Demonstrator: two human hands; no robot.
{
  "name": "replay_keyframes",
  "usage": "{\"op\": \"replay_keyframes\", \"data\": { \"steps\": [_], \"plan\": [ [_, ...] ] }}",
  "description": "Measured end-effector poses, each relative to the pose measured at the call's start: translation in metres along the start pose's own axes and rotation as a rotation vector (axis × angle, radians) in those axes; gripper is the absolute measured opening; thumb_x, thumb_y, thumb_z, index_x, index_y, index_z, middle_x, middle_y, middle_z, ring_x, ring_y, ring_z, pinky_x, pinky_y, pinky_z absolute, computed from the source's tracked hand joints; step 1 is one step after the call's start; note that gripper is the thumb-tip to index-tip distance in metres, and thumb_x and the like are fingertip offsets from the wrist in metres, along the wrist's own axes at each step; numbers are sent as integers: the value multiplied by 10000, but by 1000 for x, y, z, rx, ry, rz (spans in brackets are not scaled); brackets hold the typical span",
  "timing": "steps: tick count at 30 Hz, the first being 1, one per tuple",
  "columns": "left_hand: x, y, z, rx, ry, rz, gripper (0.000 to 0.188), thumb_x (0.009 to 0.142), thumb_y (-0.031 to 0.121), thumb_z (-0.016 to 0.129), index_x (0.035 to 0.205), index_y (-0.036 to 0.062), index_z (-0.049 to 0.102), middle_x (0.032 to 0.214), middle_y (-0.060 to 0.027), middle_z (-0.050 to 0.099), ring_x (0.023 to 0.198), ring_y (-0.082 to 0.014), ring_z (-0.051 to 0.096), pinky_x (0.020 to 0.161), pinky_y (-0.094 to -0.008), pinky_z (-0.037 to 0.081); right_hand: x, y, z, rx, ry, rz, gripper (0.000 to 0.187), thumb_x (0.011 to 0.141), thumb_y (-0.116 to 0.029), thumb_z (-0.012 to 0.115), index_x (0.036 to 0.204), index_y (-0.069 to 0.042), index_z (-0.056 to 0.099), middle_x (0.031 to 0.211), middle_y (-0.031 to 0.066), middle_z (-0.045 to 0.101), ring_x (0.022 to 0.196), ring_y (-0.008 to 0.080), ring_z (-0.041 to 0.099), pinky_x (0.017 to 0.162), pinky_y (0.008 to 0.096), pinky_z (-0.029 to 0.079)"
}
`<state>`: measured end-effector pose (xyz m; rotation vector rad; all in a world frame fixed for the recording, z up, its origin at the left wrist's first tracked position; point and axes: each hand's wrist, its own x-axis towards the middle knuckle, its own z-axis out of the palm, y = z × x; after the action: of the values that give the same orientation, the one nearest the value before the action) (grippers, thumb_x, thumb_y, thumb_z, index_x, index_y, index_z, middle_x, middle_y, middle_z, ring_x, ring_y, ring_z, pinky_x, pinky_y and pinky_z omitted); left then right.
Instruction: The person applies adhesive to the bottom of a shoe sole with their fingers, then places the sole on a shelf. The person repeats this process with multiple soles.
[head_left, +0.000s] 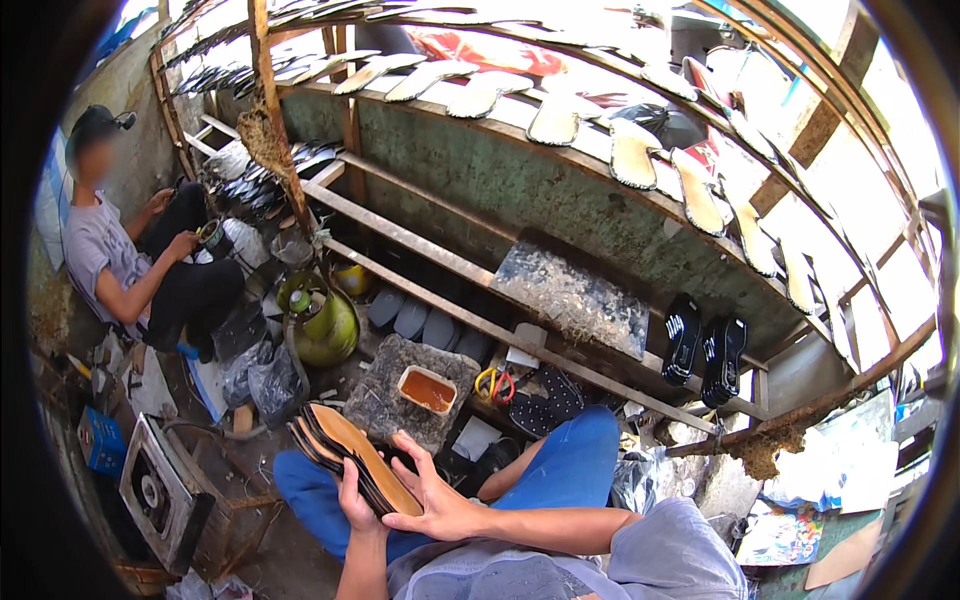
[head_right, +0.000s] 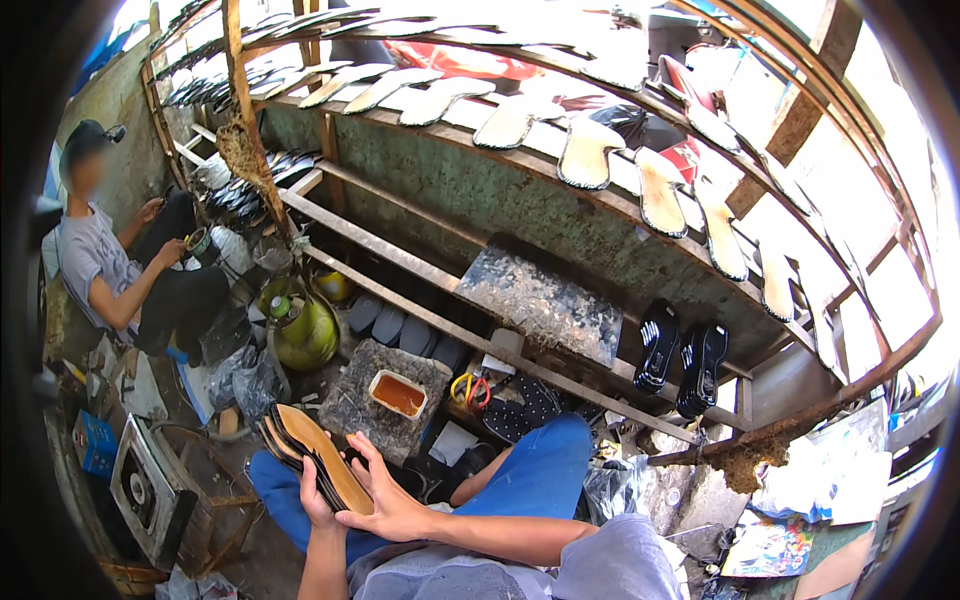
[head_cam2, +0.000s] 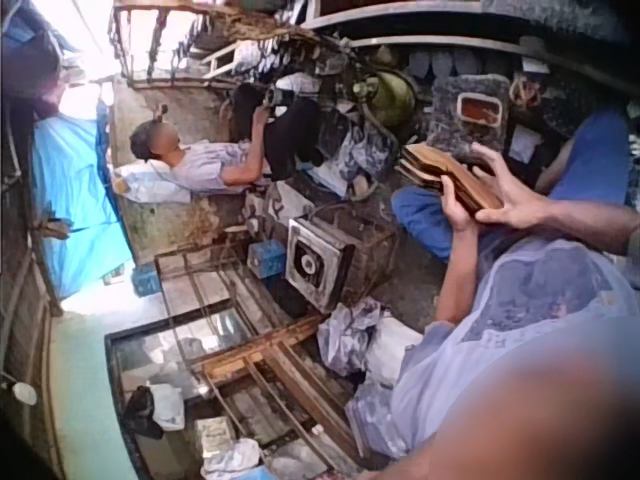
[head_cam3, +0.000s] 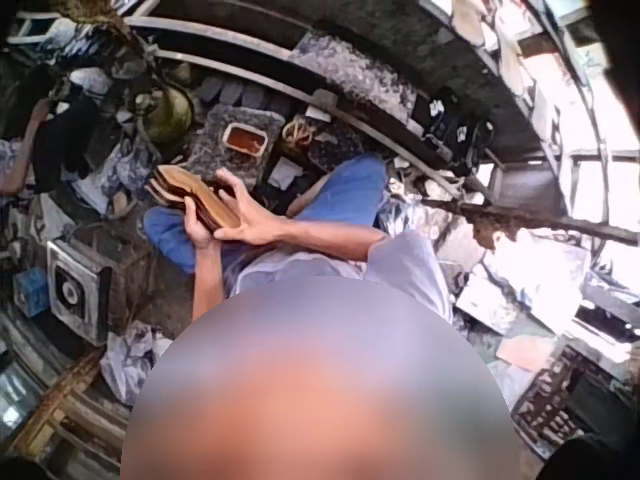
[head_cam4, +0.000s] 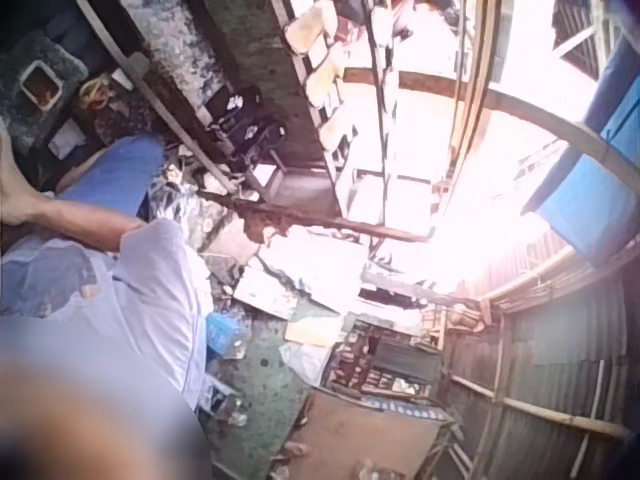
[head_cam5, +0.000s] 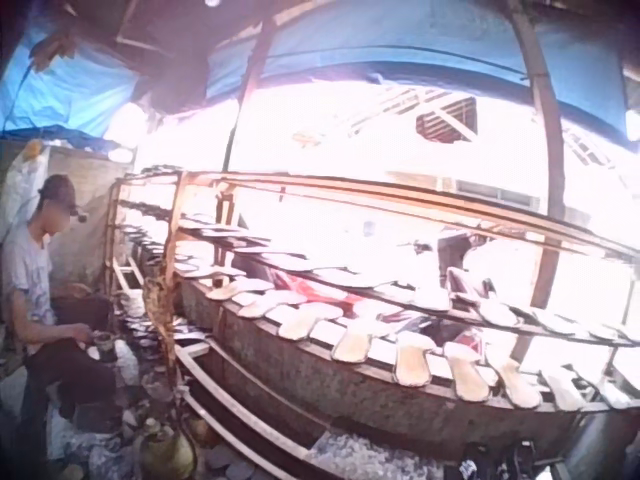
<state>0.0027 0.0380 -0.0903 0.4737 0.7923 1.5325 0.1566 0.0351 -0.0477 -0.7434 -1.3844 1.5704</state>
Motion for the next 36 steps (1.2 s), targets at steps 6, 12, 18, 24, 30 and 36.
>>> {"op": "replay_keyframes", "data": {
  "steps": [6,12,18,24,30,36],
  "plan": [
    [5,20,-5,-243,-74,-107,583,1092,432,409,1513,29,440,1465,-127,557,1287,-273,584,1112,-427,448,16,-1,-9,375,-3,76,1299,801,-96,900,1617,-160,-108,1683,171,-81,1548,394,215,1259,514,240],
    [5,40,-39,-489,-120,-131,646,1073,457,457,1527,-1,414,1514,-174,520,1059,-324,662,829,-435,564,112,-3,-84,-759,439,-278,1235,738,-106,902,1606,-72,24,1640,279,77,1532,461,211,1260,523,239],
    [-33,48,-52,-539,-51,-190,726,1056,496,492,1586,29,324,1559,-219,455,968,-276,612,798,-398,520,244,14,-227,-999,981,-178,1153,719,-108,867,1586,-131,109,1594,377,68,1493,574,141,1231,580,228],
    [-55,40,-43,-570,-9,-187,864,1019,600,529,1596,6,286,1590,-216,398,952,-255,568,845,-375,491,233,16,-231,-1226,992,-214,1001,766,-332,886,1557,-160,297,1634,316,161,1494,524,237,1238,584,207],
    [-56,40,-39,-517,-12,-331,808,1016,481,576,1614,30,273,1613,-239,350,1000,-309,564,828,-385,555,83,89,-151,-1224,79,71,330,885,-382,661,1103,-193,822,1685,145,272,1538,388,272,1262,493,215],
    [-52,40,-14,-585,-134,-451,857,1001,483,599,1635,59,208,1638,-246,288,967,-330,564,755,-392,601,65,163,-162,-1411,258,-78,350,928,-349,564,1130,-176,792,1722,122,187,1576,366,178,1272,521,176]
  ]
}}
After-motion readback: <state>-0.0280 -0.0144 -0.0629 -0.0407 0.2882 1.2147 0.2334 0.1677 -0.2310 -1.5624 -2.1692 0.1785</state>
